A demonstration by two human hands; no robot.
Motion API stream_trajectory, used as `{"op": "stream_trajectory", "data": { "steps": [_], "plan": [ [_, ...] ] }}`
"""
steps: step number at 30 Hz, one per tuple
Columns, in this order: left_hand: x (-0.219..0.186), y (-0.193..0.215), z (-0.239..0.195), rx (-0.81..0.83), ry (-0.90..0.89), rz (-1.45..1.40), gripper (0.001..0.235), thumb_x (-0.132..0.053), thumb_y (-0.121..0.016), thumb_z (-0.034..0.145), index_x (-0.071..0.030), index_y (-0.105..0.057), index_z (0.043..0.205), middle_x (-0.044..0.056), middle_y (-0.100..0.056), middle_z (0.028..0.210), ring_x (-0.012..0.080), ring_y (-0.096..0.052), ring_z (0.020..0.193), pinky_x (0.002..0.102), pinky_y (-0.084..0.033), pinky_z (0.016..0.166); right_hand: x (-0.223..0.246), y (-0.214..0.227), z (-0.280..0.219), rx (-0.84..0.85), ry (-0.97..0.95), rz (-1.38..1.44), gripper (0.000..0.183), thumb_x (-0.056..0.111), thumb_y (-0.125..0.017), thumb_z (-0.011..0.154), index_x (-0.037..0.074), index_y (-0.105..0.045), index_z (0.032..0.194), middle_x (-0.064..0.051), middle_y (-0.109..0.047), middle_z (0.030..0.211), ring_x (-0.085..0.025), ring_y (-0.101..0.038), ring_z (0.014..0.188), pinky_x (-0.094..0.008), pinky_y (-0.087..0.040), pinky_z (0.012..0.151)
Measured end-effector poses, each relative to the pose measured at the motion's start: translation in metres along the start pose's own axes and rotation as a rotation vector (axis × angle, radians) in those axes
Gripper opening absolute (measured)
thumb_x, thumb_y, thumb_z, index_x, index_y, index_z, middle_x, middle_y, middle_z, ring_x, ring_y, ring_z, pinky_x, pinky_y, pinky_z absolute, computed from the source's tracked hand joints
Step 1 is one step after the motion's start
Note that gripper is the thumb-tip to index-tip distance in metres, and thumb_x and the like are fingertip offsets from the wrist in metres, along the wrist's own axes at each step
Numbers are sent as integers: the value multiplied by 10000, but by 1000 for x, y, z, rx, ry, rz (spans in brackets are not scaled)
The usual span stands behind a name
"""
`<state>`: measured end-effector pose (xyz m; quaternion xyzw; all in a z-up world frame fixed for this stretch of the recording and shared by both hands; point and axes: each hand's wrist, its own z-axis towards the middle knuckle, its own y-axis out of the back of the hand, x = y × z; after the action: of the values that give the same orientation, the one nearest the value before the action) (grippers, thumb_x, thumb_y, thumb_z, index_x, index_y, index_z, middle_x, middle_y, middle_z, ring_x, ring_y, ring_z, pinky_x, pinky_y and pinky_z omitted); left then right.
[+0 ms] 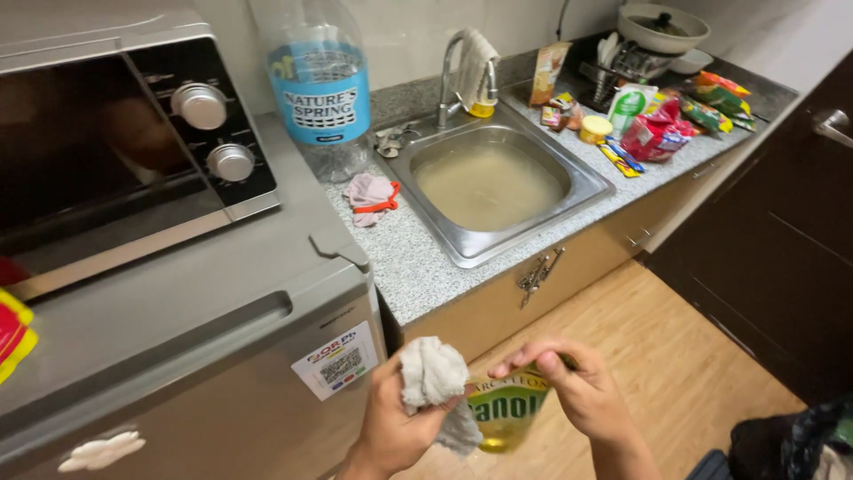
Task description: The person wipes several food packages with a cloth and places them on top of a microwave. The items handled include a Datu Puti pouch, a canola oil pouch, a Coffee-mate box, a sugar sachet, a red snack bag, and a pancit canton packet.
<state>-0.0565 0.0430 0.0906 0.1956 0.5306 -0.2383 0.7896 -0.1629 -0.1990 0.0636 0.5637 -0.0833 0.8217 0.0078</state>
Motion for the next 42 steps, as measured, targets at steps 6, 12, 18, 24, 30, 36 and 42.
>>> {"op": "stream_trajectory", "data": {
  "steps": [6,12,18,24,30,36,42],
  "plan": [
    [-71,46,-3,-103,-395,167,201,78,-746,792,-33,-713,957,58,-729,996,163,-742,955,309,-595,864,29,-71,42,41,215,19,398,315,-602,1099,16,-546,1356,-215,-700,1281,-335,-673,1233,-447,-551,1069],
    [-106,122,-14,-379,-268,-85,189,69,-725,851,-2,-693,1023,60,-749,1007,140,-718,944,302,-589,862,27,-144,63,118,-67,20,845,256,-732,911,145,-210,1565,-95,-521,1454,-225,-577,1188,-371,-569,777],
    [-129,232,-16,-467,-481,120,200,52,-767,972,7,-658,1134,61,-722,1030,121,-682,970,293,-548,944,25,-256,120,32,51,-337,651,274,-731,926,59,-482,1488,-102,-698,1227,-170,-663,977,-303,-557,791],
    [-143,346,-12,-545,-542,251,198,-18,-789,1047,23,-653,1185,83,-735,1125,143,-694,1039,323,-560,1014,-9,-361,208,128,25,-247,514,302,-695,981,25,-568,1395,-56,-688,1203,-120,-632,1046,-306,-543,879],
    [-134,388,-10,-591,-567,678,245,-74,-815,943,2,-683,1135,161,-714,1127,322,-722,1034,400,-559,899,-55,-402,265,189,-132,-214,570,288,-659,968,76,-505,1474,-24,-647,1365,-148,-612,1143,-338,-518,852],
    [-130,400,-22,-579,-548,791,219,-14,-762,899,0,-711,1112,173,-696,1127,364,-708,1030,411,-567,882,-75,-417,268,199,-148,-119,777,315,-656,969,162,-272,1628,-59,-449,1600,-181,-560,1293,-377,-542,981],
    [-135,402,-45,-561,-601,702,231,3,-788,913,12,-695,1124,167,-704,1150,318,-721,1056,384,-575,915,-73,-457,242,170,10,-369,1102,241,-880,746,167,-227,1631,-154,-510,1546,-243,-541,1337,-401,-604,938]
  ]
}}
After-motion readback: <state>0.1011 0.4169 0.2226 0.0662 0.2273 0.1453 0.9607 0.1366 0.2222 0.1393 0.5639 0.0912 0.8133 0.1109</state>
